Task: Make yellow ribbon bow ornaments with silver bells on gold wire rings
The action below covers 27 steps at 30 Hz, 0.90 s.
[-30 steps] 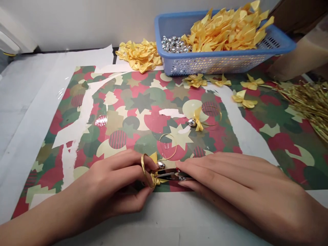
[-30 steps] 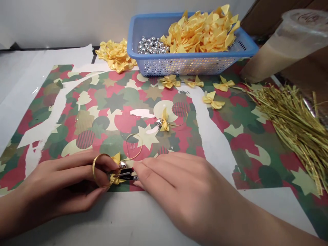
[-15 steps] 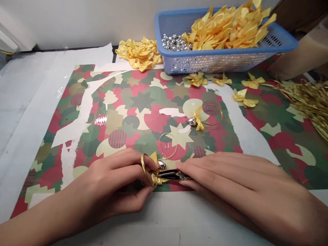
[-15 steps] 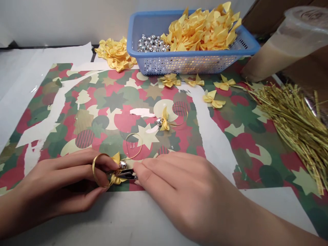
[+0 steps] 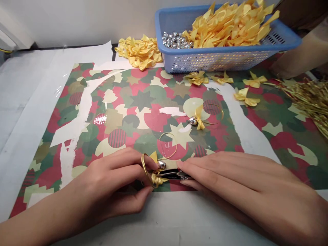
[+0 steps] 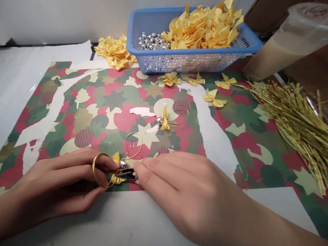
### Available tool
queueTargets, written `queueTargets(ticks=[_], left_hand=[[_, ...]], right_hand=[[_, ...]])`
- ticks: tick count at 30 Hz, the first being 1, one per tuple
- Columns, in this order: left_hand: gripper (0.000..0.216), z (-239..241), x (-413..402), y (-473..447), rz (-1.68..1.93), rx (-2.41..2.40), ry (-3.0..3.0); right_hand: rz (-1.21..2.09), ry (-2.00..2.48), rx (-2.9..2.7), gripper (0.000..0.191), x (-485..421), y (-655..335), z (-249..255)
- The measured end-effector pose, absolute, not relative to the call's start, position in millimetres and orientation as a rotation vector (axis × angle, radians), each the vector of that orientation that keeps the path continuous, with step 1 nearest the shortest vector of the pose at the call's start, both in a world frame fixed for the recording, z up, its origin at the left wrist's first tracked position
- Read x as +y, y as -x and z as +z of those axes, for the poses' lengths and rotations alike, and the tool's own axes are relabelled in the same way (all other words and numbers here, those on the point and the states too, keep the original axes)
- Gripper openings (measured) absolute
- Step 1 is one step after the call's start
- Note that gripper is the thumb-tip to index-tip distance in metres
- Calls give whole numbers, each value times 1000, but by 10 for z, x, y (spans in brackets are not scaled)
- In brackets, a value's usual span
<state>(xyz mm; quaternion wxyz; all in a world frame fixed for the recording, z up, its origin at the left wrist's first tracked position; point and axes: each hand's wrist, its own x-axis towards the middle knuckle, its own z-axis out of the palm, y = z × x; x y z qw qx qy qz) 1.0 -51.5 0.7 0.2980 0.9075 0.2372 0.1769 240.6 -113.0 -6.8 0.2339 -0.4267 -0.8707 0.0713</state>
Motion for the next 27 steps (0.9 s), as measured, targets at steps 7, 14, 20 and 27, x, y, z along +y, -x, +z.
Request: queueTargets(ticks=[7, 14, 20, 27], left_hand=[[13, 14, -517, -9, 466, 629, -2432], [13, 36, -512, -25, 477, 626, -2417], [13, 20, -509, -24, 487, 627, -2432], [13, 33, -518, -23, 482, 633, -2434]], right_hand=[[163, 1161, -2405, 36, -1158, -2421, -112], [167, 1137, -2419, 36, -1168, -2437, -118], [185, 1143, -2431, 38, -1165, -2431, -116], [189, 1111, -2413, 41, -1140, -2405, -112]])
